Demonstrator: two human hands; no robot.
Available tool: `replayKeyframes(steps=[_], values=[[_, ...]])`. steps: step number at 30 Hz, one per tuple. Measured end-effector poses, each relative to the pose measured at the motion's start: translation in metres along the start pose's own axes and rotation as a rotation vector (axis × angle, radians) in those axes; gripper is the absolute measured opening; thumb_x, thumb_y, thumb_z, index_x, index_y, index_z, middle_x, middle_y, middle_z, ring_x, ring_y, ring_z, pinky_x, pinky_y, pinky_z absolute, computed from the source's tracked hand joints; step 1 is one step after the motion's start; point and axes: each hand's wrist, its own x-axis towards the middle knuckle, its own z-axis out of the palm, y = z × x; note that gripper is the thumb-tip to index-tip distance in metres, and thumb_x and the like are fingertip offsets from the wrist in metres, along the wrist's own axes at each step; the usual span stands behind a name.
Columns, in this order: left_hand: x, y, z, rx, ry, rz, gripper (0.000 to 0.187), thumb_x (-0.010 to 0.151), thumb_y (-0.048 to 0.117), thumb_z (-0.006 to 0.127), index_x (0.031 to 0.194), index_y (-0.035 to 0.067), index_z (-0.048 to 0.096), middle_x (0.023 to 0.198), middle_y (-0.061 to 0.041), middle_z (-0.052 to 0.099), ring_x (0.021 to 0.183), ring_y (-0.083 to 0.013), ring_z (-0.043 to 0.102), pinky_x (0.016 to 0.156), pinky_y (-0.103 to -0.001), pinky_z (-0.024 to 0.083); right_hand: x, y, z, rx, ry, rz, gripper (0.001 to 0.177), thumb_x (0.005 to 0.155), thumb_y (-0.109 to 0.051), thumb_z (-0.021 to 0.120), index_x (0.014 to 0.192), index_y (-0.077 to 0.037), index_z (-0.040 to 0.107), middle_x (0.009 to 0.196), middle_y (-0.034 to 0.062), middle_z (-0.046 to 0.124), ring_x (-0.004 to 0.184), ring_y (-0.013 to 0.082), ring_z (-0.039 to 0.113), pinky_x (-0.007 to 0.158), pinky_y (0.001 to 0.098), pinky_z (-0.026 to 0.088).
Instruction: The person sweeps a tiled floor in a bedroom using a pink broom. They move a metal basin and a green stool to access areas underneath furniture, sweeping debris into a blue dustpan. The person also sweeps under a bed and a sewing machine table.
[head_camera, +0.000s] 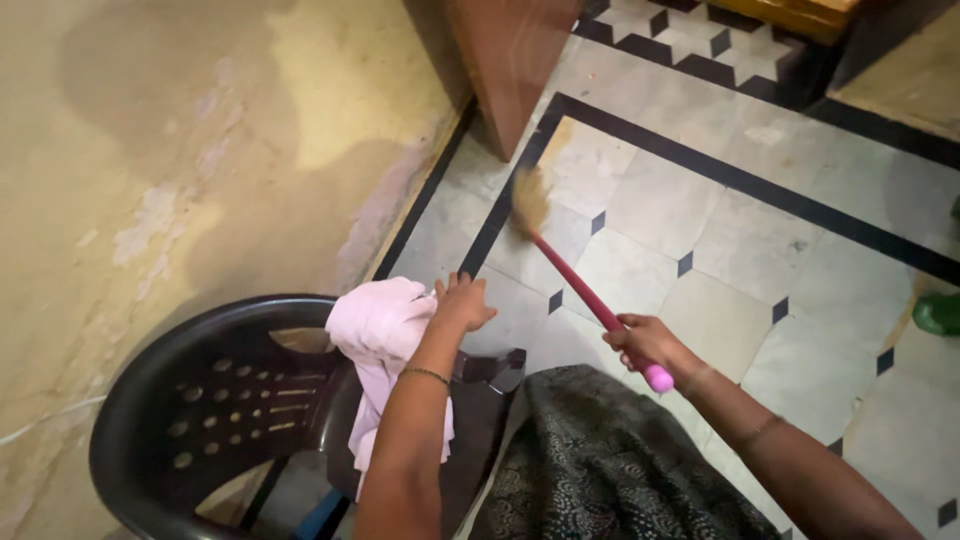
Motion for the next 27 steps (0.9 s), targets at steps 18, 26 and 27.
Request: replayKeyframes(steps=[18, 26, 27], values=[[-0.034, -0.056, -0.031, -0.043, 0.118, -0.200, 0.069, 0.090, 0.041, 0.073, 0.148, 0.013, 0.048, 0.164, -0.016, 0.032, 0.155, -0.0392, 0.019, 0.124, -0.062, 0.014, 0.058, -0.085, 0.012, -0.537, -0.292, 0.025, 0.060, 0.094, -0.016, 0.068, 0.151, -0.014, 0.047, 0.084, 0.0155, 0.070, 0.049, 0.0169, 0.051, 0.042, 0.0291, 0.043], [-0.024, -0.025, -0.031, -0.057, 0.078, -0.157, 0.070, 0.091, 0.041, 0.072, 0.150, 0.015, 0.044, 0.163, -0.017, 0.029, 0.154, -0.0374, 0.018, 0.124, -0.061, 0.010, 0.042, -0.100, -0.076, -0.555, -0.213, -0.009, 0.074, 0.094, -0.014, 0.070, 0.158, -0.016, 0.032, 0.091, 0.0106, 0.070, 0.049, 0.0163, 0.051, 0.044, 0.0317, 0.046], [-0.021, -0.017, -0.034, -0.057, 0.072, -0.148, 0.072, 0.091, 0.040, 0.072, 0.151, 0.015, 0.043, 0.163, -0.017, 0.028, 0.154, -0.0372, 0.017, 0.123, -0.061, 0.010, 0.034, -0.096, -0.090, -0.530, -0.231, 0.047, 0.072, 0.093, -0.014, 0.070, 0.157, -0.015, 0.037, 0.088, 0.0116, 0.068, 0.050, 0.0161, 0.052, 0.045, 0.0308, 0.047]])
